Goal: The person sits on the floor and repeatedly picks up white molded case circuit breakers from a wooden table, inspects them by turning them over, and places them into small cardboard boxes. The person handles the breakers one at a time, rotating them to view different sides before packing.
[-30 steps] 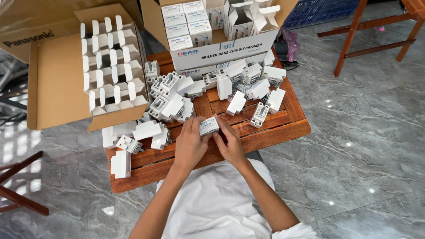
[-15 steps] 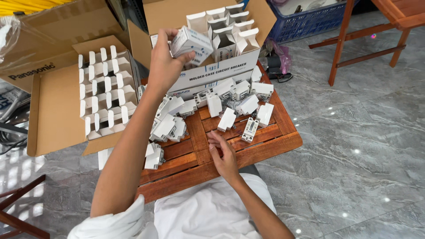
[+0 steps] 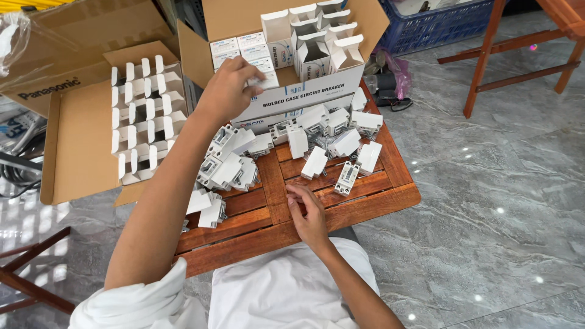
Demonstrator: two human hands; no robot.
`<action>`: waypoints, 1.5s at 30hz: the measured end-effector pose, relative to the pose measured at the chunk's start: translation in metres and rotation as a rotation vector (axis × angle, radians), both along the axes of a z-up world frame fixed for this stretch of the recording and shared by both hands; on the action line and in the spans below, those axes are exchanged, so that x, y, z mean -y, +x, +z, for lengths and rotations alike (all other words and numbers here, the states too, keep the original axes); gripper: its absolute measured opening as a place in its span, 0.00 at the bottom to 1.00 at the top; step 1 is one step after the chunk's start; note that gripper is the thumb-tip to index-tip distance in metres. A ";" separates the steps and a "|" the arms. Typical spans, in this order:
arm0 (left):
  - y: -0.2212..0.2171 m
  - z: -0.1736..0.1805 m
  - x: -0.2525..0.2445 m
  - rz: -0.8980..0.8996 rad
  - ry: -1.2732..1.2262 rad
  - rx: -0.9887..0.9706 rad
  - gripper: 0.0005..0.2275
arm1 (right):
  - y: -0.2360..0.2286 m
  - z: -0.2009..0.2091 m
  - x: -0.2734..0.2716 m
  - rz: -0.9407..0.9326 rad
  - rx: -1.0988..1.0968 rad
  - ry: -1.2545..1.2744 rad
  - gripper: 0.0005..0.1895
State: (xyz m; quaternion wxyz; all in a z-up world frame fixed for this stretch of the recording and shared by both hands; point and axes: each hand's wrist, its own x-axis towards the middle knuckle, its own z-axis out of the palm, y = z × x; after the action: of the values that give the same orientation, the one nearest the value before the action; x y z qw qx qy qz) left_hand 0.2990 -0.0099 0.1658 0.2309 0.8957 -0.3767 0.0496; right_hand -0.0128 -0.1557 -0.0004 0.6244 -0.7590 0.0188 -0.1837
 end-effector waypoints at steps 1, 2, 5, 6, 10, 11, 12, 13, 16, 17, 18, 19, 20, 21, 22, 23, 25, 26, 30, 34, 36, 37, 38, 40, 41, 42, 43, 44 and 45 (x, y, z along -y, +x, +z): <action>0.000 -0.005 0.000 0.005 0.001 -0.002 0.11 | 0.000 0.001 0.000 0.005 -0.002 0.001 0.17; 0.000 -0.010 -0.001 -0.020 -0.004 0.075 0.09 | 0.000 0.003 0.000 0.012 0.005 -0.019 0.16; -0.010 -0.009 -0.004 -0.044 0.039 0.213 0.09 | 0.003 0.001 -0.001 0.033 0.006 -0.063 0.15; -0.015 -0.007 -0.006 -0.043 0.086 0.273 0.12 | 0.004 -0.001 -0.002 0.046 0.002 -0.087 0.14; -0.066 0.013 -0.033 -0.005 -0.032 0.330 0.11 | 0.009 -0.005 -0.003 0.091 0.038 -0.150 0.13; -0.090 0.021 -0.041 0.064 -0.080 0.334 0.12 | 0.009 -0.004 -0.001 0.100 0.036 -0.137 0.13; -0.113 0.029 -0.049 0.133 -0.128 0.338 0.13 | 0.010 -0.003 0.000 0.108 0.034 -0.124 0.13; -0.133 0.025 -0.066 0.145 -0.127 0.336 0.13 | 0.009 -0.006 0.001 0.121 0.032 -0.125 0.13; -0.200 0.015 -0.115 0.196 -0.184 0.241 0.12 | 0.007 -0.010 0.003 0.124 0.025 -0.133 0.12; -0.225 0.014 -0.131 0.312 -0.222 0.148 0.11 | 0.007 -0.009 0.004 0.120 0.035 -0.158 0.11; -0.250 0.013 -0.147 0.428 -0.262 0.054 0.10 | 0.008 -0.008 0.004 0.115 0.045 -0.184 0.11; -0.266 -0.003 -0.165 0.442 -0.262 0.058 0.10 | 0.008 -0.007 0.003 0.130 0.049 -0.183 0.11; -0.282 -0.019 -0.184 0.568 -0.274 0.075 0.14 | 0.008 -0.006 0.002 0.127 0.044 -0.184 0.11; -0.301 -0.037 -0.202 0.695 -0.285 0.086 0.18 | 0.005 -0.005 0.001 0.124 0.034 -0.188 0.11; -0.313 -0.048 -0.215 0.709 -0.285 0.085 0.18 | 0.004 -0.002 0.000 0.138 0.032 -0.189 0.11; -0.325 -0.059 -0.228 0.775 -0.284 0.064 0.23 | 0.004 0.001 -0.001 0.128 0.027 -0.201 0.11; -0.345 -0.067 -0.241 0.853 -0.284 0.044 0.28 | 0.003 0.004 -0.004 0.129 0.024 -0.215 0.11; -0.353 -0.064 -0.242 0.926 -0.264 -0.114 0.34 | 0.003 0.003 -0.006 0.119 0.009 -0.221 0.11; -0.362 -0.162 -0.267 1.000 0.018 -0.057 0.37 | 0.001 0.000 -0.007 0.097 -0.012 -0.233 0.11; -0.373 -0.187 -0.249 1.161 -0.023 0.000 0.27 | -0.001 0.006 -0.011 0.087 -0.009 -0.217 0.12; -0.387 -0.174 -0.229 1.165 -0.240 0.160 0.21 | -0.001 0.004 -0.009 0.084 -0.008 -0.230 0.11; -0.391 -0.167 -0.222 1.161 -0.243 0.157 0.21 | 0.000 0.004 -0.008 0.080 -0.009 -0.233 0.11; -0.394 -0.160 -0.214 1.066 -0.405 0.097 0.22 | 0.000 0.004 -0.008 0.079 -0.010 -0.236 0.11; -0.400 -0.152 -0.203 0.967 -0.560 0.034 0.25 | 0.000 0.006 -0.011 0.081 -0.015 -0.236 0.11; -0.399 -0.151 -0.197 0.823 -0.590 0.001 0.28 | -0.001 0.008 -0.011 0.098 -0.007 -0.250 0.11; -0.399 -0.151 -0.191 0.677 -0.618 -0.031 0.32 | -0.002 0.010 -0.011 0.114 0.000 -0.263 0.10; -0.395 -0.158 -0.179 0.671 -0.619 -0.034 0.32 | -0.001 0.008 -0.011 0.108 -0.001 -0.265 0.10; -0.390 -0.164 -0.166 0.614 -0.650 -0.061 0.30 | -0.001 0.006 -0.010 0.162 -0.018 -0.184 0.13; -0.385 -0.171 -0.153 0.552 -0.683 -0.089 0.28 | 0.000 0.004 -0.007 0.211 -0.032 -0.104 0.16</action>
State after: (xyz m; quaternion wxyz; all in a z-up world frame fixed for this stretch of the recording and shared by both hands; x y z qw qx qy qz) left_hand -0.0860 0.1430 -0.0054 0.5079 0.8364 -0.0749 0.1922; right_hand -0.0131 -0.1487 0.0032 0.5997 -0.7910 -0.0605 -0.1055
